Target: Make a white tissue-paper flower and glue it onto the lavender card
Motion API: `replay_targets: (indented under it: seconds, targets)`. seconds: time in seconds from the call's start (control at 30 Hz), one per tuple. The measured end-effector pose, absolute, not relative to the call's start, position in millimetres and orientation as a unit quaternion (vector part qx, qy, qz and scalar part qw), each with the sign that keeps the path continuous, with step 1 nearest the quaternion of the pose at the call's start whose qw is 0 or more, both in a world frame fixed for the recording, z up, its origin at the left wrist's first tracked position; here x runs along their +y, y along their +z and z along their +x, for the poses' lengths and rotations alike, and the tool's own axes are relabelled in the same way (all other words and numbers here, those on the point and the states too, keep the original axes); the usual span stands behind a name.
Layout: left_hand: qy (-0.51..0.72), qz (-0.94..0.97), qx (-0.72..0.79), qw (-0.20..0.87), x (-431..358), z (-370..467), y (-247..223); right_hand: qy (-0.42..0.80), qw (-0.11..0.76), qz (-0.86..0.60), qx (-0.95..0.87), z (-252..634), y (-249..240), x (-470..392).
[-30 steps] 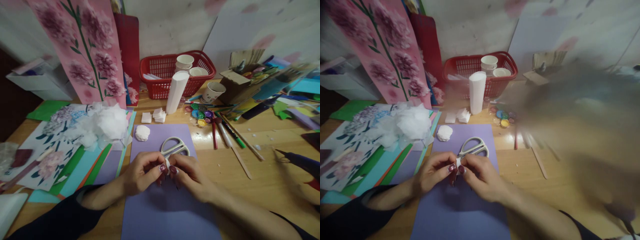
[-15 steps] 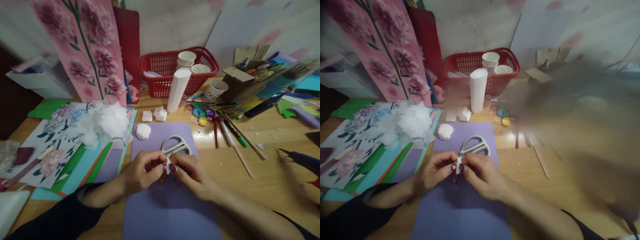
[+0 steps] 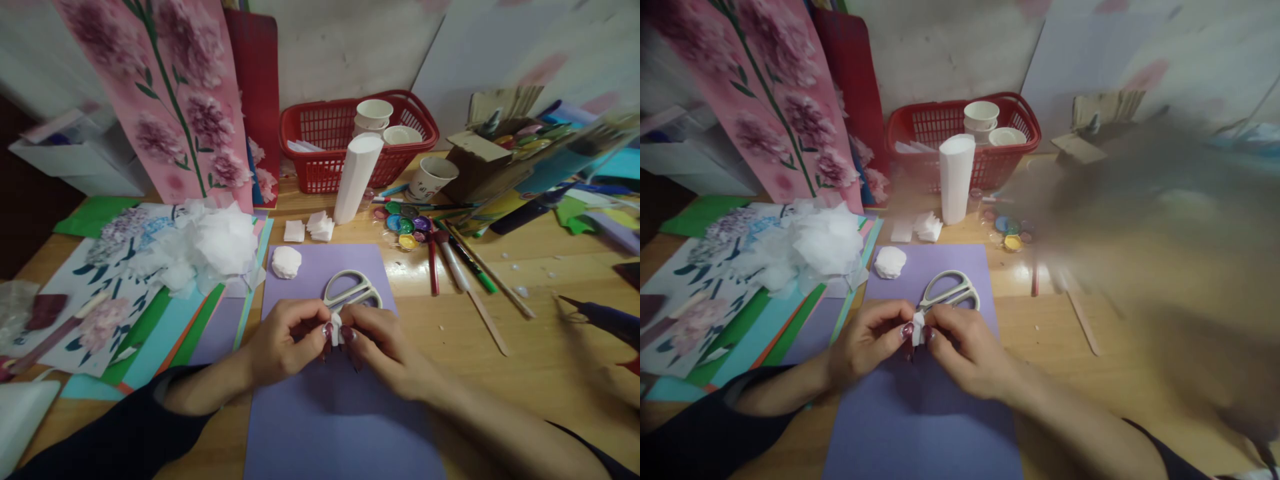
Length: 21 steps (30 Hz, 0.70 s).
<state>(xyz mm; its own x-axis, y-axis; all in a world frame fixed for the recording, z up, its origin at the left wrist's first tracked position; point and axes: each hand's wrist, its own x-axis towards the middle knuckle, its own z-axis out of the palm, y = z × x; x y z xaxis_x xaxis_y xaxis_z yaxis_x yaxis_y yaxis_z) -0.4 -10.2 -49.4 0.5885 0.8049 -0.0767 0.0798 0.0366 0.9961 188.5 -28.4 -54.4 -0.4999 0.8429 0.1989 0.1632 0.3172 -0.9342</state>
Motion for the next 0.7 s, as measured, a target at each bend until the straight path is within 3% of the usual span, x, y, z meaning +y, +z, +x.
replay_targets:
  seconds: [0.37, 0.7]
  targets:
    - [0.387, 0.482, 0.376, 0.690, -9.9, -4.5, -56.4, 0.550, 0.401, -0.423, -0.598, 187.8, -61.6, -29.2]
    - [0.433, 0.412, 0.394, 0.699, -5.8, -2.9, -52.3, 0.608, 0.476, -0.403, -0.492, 187.5, -71.5, -30.1]
